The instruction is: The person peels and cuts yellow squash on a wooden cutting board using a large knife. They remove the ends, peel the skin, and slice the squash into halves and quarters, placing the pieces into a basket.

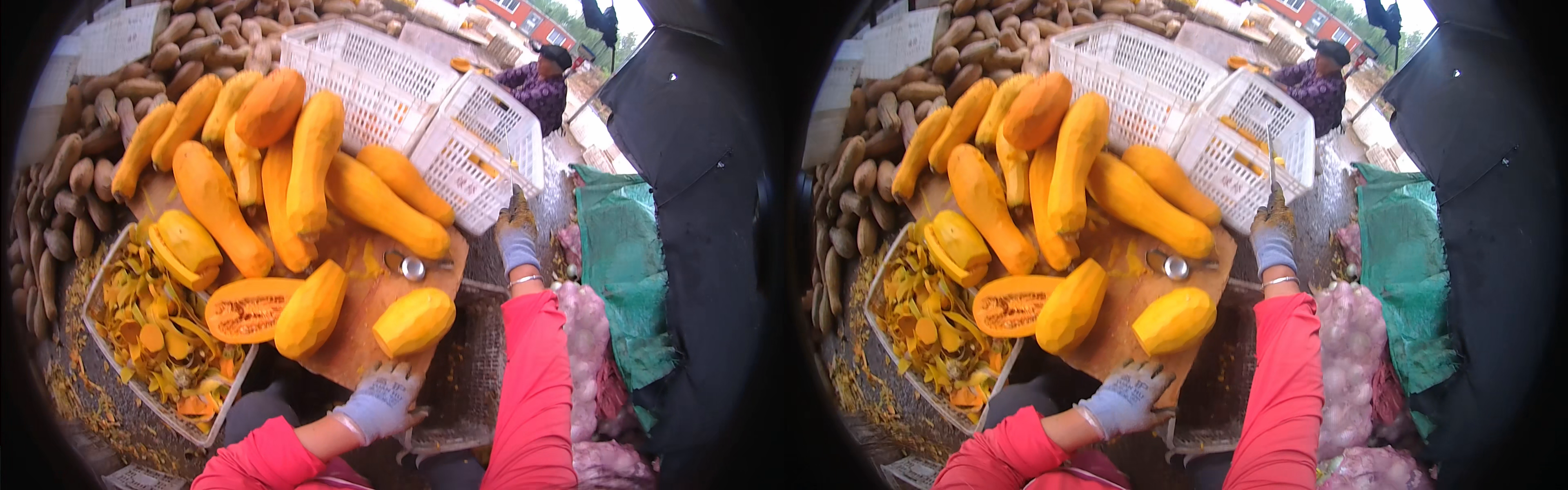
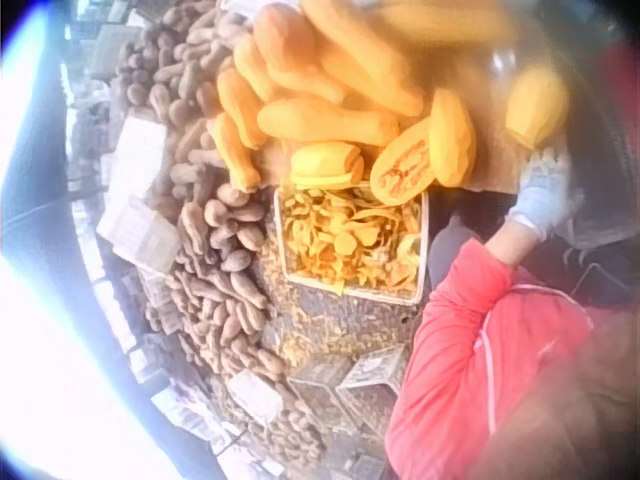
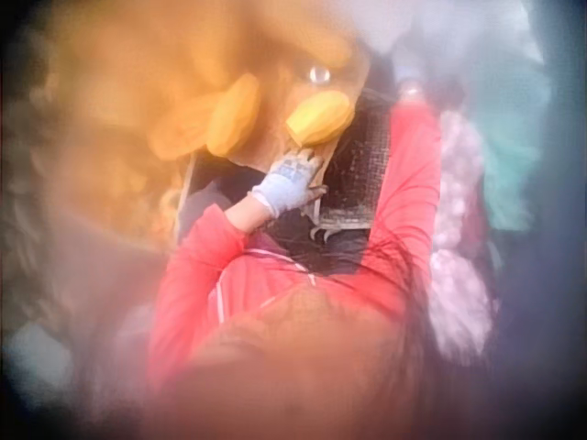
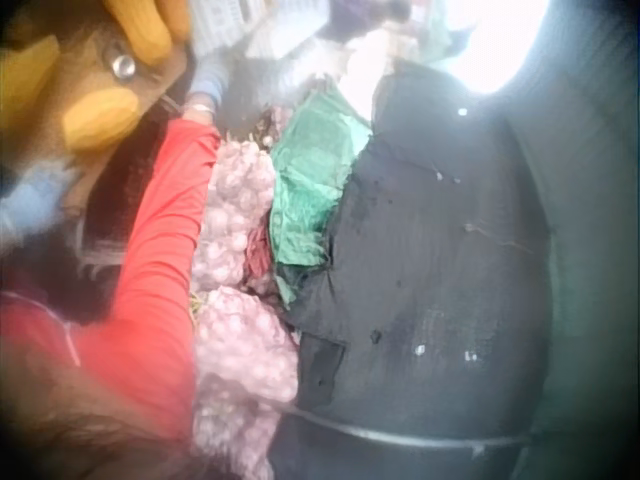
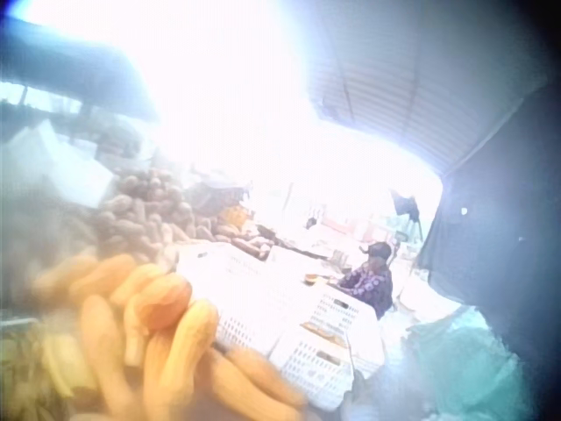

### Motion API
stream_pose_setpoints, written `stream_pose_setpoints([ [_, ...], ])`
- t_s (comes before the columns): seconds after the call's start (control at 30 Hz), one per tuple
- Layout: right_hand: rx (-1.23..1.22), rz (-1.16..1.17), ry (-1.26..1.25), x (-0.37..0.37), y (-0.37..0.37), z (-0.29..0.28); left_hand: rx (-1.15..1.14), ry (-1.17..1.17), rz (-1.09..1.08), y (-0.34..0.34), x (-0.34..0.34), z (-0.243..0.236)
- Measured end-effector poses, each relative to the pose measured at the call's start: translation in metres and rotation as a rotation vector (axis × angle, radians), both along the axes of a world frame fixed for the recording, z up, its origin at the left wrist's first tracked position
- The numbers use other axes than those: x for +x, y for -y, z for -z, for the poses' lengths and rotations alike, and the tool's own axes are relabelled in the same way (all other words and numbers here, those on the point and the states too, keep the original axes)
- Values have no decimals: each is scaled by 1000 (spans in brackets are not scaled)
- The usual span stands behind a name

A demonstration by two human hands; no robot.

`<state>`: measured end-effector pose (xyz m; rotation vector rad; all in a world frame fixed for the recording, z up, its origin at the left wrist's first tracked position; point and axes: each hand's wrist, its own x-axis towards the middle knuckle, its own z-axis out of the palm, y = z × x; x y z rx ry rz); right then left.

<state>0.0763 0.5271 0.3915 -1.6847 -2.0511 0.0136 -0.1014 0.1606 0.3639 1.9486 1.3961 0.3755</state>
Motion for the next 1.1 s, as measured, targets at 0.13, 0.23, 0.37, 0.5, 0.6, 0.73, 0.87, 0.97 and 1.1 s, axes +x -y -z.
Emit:
stream_pose_setpoints([
  [0.13, 52, -183, -101, 14, 83, 12, -24, -53, 52, -5, -4, -3],
  [0.23, -39, -193, -592, 24, 160, 17, -93, -77, 116, 0, -5, -3],
  [0.37, -151, -98, -1091, 44, 246, 56, -203, -139, 215, 6, -9, 6],
  [0.5, -386, 290, -1219, 80, 269, 117, -268, -182, -14, -19, -32, 29],
  [0.6, -363, 384, -1325, 88, 260, 176, -283, 183, -471, -65, -45, 55],
  [0.73, -319, 544, -1250, 70, 225, 241, -299, 323, -508, -127, -22, 89],
  [0.87, -222, 276, -1575, 41, 207, 266, -389, 367, -486, -164, 2, 119],
  [0.97, -312, 380, -1751, 27, 209, 257, -358, 498, -536, -162, 4, 135],
  [1.1, -219, 118, -1654, 7, 227, 225, -120, 769, -574, -135, -9, 142],
])
